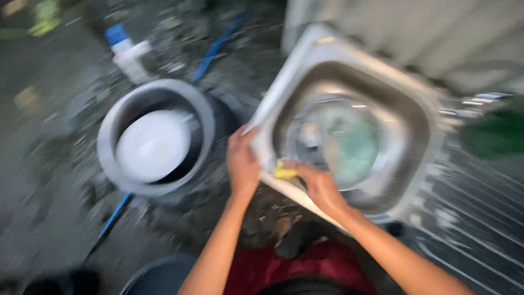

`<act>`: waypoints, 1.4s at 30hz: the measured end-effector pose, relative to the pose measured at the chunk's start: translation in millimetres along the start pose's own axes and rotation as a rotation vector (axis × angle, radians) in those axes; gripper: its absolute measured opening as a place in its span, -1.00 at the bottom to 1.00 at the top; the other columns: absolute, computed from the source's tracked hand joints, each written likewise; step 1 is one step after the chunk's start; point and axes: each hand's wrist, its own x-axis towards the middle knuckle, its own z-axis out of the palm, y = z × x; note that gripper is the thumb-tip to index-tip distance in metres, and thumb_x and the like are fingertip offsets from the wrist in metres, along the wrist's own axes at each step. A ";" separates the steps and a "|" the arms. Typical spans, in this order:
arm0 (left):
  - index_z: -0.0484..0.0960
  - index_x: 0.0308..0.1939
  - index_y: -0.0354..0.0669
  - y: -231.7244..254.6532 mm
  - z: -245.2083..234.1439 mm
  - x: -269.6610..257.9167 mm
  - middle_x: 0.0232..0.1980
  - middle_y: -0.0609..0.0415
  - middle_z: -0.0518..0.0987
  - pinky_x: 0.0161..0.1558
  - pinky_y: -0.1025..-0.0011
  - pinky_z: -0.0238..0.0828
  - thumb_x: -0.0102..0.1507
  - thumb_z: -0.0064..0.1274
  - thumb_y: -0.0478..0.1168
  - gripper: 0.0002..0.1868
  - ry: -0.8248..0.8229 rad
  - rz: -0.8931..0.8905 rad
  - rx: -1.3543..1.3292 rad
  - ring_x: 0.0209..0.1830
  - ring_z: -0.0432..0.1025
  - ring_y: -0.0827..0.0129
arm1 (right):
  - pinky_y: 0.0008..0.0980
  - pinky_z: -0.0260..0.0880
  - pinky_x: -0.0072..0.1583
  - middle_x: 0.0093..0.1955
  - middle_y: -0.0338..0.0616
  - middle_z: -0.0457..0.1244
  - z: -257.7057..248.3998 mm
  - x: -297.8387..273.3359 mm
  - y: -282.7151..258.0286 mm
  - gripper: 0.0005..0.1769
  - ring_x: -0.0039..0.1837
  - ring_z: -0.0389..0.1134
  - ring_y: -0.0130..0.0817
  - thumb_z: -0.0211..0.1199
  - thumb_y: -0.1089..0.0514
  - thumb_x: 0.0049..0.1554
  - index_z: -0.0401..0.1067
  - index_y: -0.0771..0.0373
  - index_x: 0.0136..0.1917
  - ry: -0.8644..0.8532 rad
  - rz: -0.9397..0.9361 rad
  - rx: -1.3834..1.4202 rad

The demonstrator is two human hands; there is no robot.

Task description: Wash dishes in a metal sink using dish soap and a sponge.

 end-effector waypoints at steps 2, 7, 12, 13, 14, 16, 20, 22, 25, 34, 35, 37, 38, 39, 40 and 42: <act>0.55 0.25 -0.18 30.7 16.9 11.0 0.35 -0.17 0.43 0.19 0.22 0.40 0.16 -0.19 -0.62 -0.39 -0.073 0.015 -0.088 0.35 0.37 -0.07 | -0.26 0.36 0.26 0.42 0.04 0.28 -55.4 7.0 28.8 -0.28 0.33 0.39 -0.04 -0.10 0.59 0.01 0.46 0.13 0.33 0.186 0.210 -0.068; 0.54 0.25 -0.19 48.0 55.2 -2.8 0.40 -0.13 0.41 0.28 0.14 0.34 0.21 -0.16 -0.63 -0.44 -0.215 0.137 -0.064 0.39 0.34 -0.11 | -0.10 0.25 0.42 0.36 0.13 0.29 -86.5 -9.8 181.2 -0.33 0.41 0.29 0.09 0.00 0.58 -0.03 0.45 0.26 0.32 0.354 0.228 -0.482; 0.55 0.24 -0.09 65.5 68.0 -20.1 0.37 -0.09 0.43 0.09 0.26 0.44 0.19 -0.22 -0.61 -0.40 -0.431 -0.113 -0.175 0.12 0.48 0.08 | -0.21 0.32 0.37 0.33 0.00 0.34 -70.2 -25.3 172.9 -0.41 0.31 0.38 -0.11 0.02 0.41 0.10 0.47 0.10 0.36 0.226 0.520 -0.309; 0.55 0.24 -0.09 64.4 74.5 -26.6 0.37 -0.09 0.43 0.09 0.26 0.44 0.19 -0.22 -0.61 -0.40 -0.447 -0.100 -0.173 0.12 0.48 0.08 | -0.21 0.32 0.37 0.33 0.00 0.34 -78.0 -39.9 180.1 -0.41 0.31 0.38 -0.11 0.02 0.41 0.10 0.47 0.10 0.36 0.243 0.530 -0.302; 0.57 0.23 -0.13 63.4 81.7 -30.2 0.34 -0.12 0.45 0.19 0.23 0.40 0.15 -0.20 -0.63 -0.38 -0.430 -0.003 -0.152 0.22 0.44 0.03 | -0.22 0.35 0.35 0.32 -0.02 0.34 -86.6 -52.8 187.3 -0.51 0.29 0.39 -0.15 0.04 0.33 0.21 0.44 0.13 0.38 0.332 0.637 0.153; 0.58 0.23 -0.17 74.9 95.3 -34.5 0.31 -0.15 0.47 0.29 0.19 0.35 0.12 -0.18 -0.65 -0.36 -0.435 0.114 -0.137 0.33 0.39 -0.02 | -0.24 0.37 0.33 0.31 -0.04 0.33 -104.9 -79.2 182.1 -0.59 0.27 0.40 -0.20 0.05 0.25 0.32 0.40 0.17 0.41 0.440 0.713 0.626; 0.57 0.24 -0.13 113.7 147.0 -58.8 0.35 -0.14 0.47 0.22 0.22 0.37 0.20 -0.16 -0.59 -0.43 -0.642 0.073 -0.248 0.35 0.39 -0.02 | -0.28 0.32 0.36 0.35 -0.11 0.30 -144.5 -153.6 132.4 -0.57 0.32 0.36 -0.29 0.03 0.17 0.31 0.34 0.25 0.43 0.715 0.645 1.260; 0.58 0.25 -0.12 131.4 184.0 -83.7 0.35 -0.13 0.49 0.27 0.19 0.33 0.23 -0.12 -0.56 -0.46 -0.722 0.134 -0.259 0.35 0.39 -0.03 | -0.29 0.30 0.37 0.36 -0.14 0.30 -151.7 -210.8 122.1 -0.55 0.33 0.35 -0.31 0.02 0.15 0.31 0.34 0.24 0.44 0.853 0.669 1.222; 0.45 0.38 -0.05 165.4 228.2 -119.9 0.31 -0.06 0.52 0.14 0.19 0.45 0.26 -0.13 -0.40 -0.43 -0.970 -0.150 -0.233 0.01 0.47 -0.04 | -0.24 0.18 0.46 0.44 -0.07 0.29 -140.8 -302.5 108.4 -0.53 0.45 0.28 -0.21 0.02 0.32 0.24 0.39 0.33 0.41 1.002 0.553 0.716; 0.29 0.46 -0.37 198.4 244.2 -159.0 0.51 -0.22 0.34 0.47 0.25 0.06 0.48 -0.32 -0.03 -0.41 -0.771 -0.164 -0.312 0.52 0.23 0.03 | 0.04 0.10 0.48 0.40 0.23 0.22 -69.5 -265.9 51.5 -0.55 0.48 0.14 0.15 0.21 0.35 -0.04 0.45 0.38 0.16 0.477 0.816 -0.535; 0.28 0.47 -0.37 194.0 244.5 -158.4 0.52 -0.21 0.32 0.48 0.24 0.04 0.49 -0.33 -0.04 -0.43 -0.794 -0.199 -0.354 0.53 0.22 0.04 | -0.05 0.18 0.50 0.41 0.14 0.24 -56.3 -256.8 51.5 -0.54 0.54 0.17 0.09 0.17 0.39 0.00 0.44 0.31 0.20 0.583 0.696 -0.607; 0.27 0.47 -0.37 193.1 245.4 -159.8 0.53 -0.21 0.30 0.50 0.24 0.02 0.51 -0.34 -0.06 -0.45 -0.813 -0.235 -0.395 0.54 0.21 0.05 | -0.15 0.25 0.51 0.43 0.05 0.26 -57.0 -267.9 51.3 -0.52 0.61 0.21 0.02 0.12 0.43 0.04 0.43 0.25 0.24 0.688 0.571 -0.678; 0.27 0.47 -0.36 194.5 243.5 -160.4 0.52 -0.20 0.31 0.48 0.24 0.05 0.50 -0.32 -0.07 -0.45 -0.815 -0.205 -0.348 0.53 0.22 0.06 | -0.11 0.34 0.39 0.36 0.10 0.26 -67.3 -286.0 49.5 -0.54 0.49 0.27 0.07 0.14 0.39 0.02 0.43 0.28 0.21 0.654 0.619 -0.631; 0.28 0.47 -0.35 195.7 241.2 -160.8 0.51 -0.19 0.33 0.46 0.24 0.07 0.48 -0.31 -0.07 -0.45 -0.816 -0.175 -0.302 0.52 0.23 0.07 | -0.07 0.44 0.28 0.29 0.16 0.26 -77.2 -303.9 47.6 -0.56 0.37 0.32 0.12 0.15 0.35 0.00 0.43 0.30 0.19 0.619 0.666 -0.584; 0.28 0.47 -0.35 193.5 242.7 -164.8 0.51 -0.19 0.33 0.46 0.24 0.07 0.48 -0.31 -0.07 -0.45 -0.817 -0.174 -0.299 0.52 0.23 0.07 | -0.07 0.44 0.28 0.29 0.16 0.26 -93.2 -338.7 61.6 -0.56 0.37 0.32 0.12 0.15 0.35 0.00 0.43 0.30 0.19 0.620 0.668 -0.581; 0.30 0.47 -0.38 187.5 242.5 -171.2 0.54 -0.22 0.32 0.51 0.23 0.05 0.51 -0.28 -0.10 -0.48 -0.795 -0.001 -0.228 0.56 0.21 0.04 | -0.04 0.42 0.21 0.40 0.25 0.18 -123.5 -405.6 89.1 -0.40 0.26 0.36 0.12 0.01 0.31 0.15 0.32 0.14 0.47 0.479 1.038 -0.744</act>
